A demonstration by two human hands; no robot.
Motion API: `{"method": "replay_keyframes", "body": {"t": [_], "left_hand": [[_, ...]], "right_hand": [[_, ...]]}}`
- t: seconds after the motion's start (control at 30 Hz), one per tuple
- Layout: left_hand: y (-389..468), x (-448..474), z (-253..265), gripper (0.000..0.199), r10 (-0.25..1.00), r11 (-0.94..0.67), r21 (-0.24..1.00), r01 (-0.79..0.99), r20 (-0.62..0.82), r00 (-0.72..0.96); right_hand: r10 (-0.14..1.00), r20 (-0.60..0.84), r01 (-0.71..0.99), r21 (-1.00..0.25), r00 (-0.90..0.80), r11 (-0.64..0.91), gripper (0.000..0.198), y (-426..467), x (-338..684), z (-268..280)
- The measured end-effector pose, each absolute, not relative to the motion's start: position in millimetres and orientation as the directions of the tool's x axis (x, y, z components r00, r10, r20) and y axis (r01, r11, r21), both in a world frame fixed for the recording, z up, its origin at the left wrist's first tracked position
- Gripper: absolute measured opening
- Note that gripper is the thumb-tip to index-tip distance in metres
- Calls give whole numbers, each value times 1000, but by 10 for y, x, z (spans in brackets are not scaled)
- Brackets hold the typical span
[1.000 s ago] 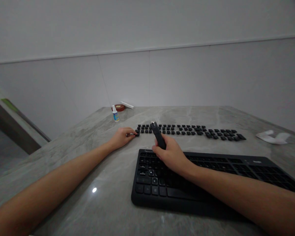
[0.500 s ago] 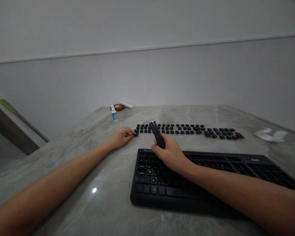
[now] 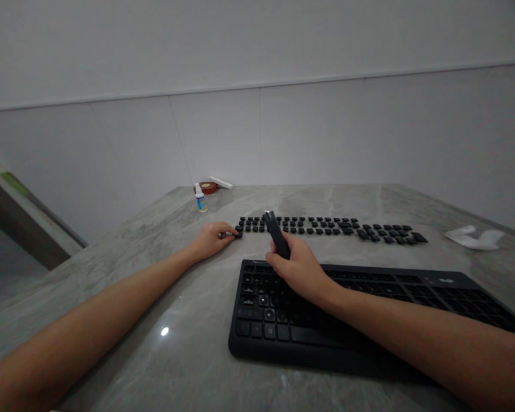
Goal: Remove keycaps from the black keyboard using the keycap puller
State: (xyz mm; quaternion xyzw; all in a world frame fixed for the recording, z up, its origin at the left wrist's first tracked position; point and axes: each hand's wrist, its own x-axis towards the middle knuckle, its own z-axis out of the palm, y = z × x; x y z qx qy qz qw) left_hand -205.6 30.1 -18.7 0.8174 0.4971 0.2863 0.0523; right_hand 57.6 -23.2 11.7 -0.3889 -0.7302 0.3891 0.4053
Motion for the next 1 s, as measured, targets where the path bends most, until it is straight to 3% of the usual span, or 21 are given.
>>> {"method": "replay_keyframes", "body": {"t": [0.3,0.47,0.53,0.67,0.8,0.9,1.0], "left_hand": [[262,-2041,-177,17,797,-543,343,766,499,341],[77,-1944,-40,19,619,-740,254,623,618,484],[-60,-1839,44,21,570,-808,250,533,560,601],[-333,-1569,162,47,444,-883,313,351,312,840],[-453,-1421,186,38,441,-855,400,331,223,869],[-442,-1427,186,41,493,-796,488,358,179,851],[-406,-1461,181,43,488,-774,529,347,149,860]], "right_hand": [[870,317,248,-871,-378,425,10,-219,574,115],[817,392,222,-829,-423,513,10,-234,576,125],[784,436,195,-807,-441,558,9,-249,582,135],[668,544,89,-738,-508,669,9,-283,605,149],[475,575,-22,-652,-666,758,8,-322,654,146],[349,508,-41,-608,-787,793,12,-342,696,178],[367,335,126,-566,-868,815,16,-339,720,262]]}}
